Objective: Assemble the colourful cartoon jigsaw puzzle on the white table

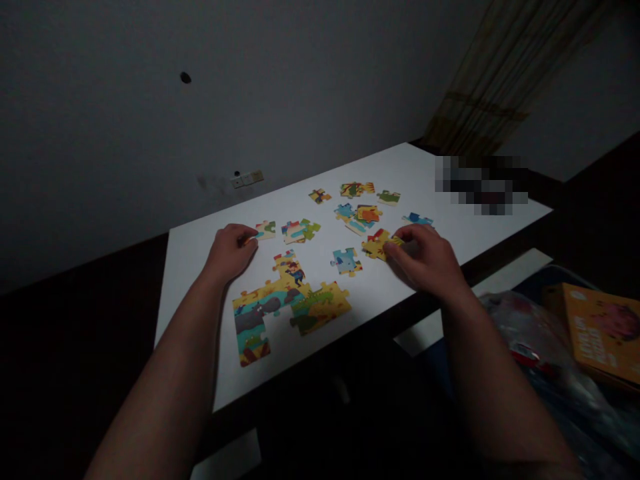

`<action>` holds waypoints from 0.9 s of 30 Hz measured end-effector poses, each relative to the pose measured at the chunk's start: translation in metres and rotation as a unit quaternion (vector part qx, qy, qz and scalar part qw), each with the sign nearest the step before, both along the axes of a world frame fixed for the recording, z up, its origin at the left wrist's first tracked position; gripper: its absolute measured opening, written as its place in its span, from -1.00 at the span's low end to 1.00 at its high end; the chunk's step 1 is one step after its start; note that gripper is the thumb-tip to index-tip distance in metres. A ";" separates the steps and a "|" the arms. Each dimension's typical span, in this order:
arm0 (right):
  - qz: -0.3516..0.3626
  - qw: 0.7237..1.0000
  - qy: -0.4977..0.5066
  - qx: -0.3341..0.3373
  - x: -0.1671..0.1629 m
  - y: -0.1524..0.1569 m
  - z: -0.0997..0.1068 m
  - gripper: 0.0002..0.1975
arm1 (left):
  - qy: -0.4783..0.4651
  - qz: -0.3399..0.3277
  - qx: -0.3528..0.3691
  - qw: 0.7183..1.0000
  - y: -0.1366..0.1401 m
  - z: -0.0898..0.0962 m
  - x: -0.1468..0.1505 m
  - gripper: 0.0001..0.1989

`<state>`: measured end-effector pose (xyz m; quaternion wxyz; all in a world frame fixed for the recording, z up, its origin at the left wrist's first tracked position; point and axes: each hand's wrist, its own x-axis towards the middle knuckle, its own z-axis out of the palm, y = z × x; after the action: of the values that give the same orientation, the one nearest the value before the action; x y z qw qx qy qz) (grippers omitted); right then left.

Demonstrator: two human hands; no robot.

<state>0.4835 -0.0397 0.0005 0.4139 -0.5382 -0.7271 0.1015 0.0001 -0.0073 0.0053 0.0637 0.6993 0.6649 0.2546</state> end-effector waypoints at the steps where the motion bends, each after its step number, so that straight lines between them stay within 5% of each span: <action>1: -0.029 0.999 0.033 0.004 0.002 -0.001 -0.002 -0.80 | -0.001 -0.001 -0.001 1.000 0.000 0.000 0.000 -0.68; 5: -0.076 0.977 0.197 0.026 0.010 0.005 -0.012 -0.67 | -0.007 0.002 0.000 1.000 -0.001 0.000 0.002 -0.68; 11: 0.070 0.952 0.296 -0.042 -0.026 -0.006 0.010 -0.23 | -0.005 0.004 -0.002 1.000 -0.003 0.002 0.006 -0.69; 15: 0.177 0.959 0.190 -0.117 -0.087 -0.032 0.031 -0.59 | -0.006 0.004 -0.010 1.000 -0.005 0.005 0.009 -0.70; 19: 0.177 0.971 0.099 -0.127 -0.132 -0.041 0.033 -0.71 | -0.007 0.006 -0.005 1.000 -0.006 0.006 0.012 -0.71; 27: 0.134 0.976 0.102 -0.140 -0.135 -0.038 0.021 -0.72 | -0.017 0.013 0.002 1.000 -0.004 0.001 0.015 -0.74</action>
<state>0.3482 -0.0781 0.0211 0.3889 -0.4757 -0.7249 0.3113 0.0148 -0.0108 0.0063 0.0699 0.6862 0.6724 0.2687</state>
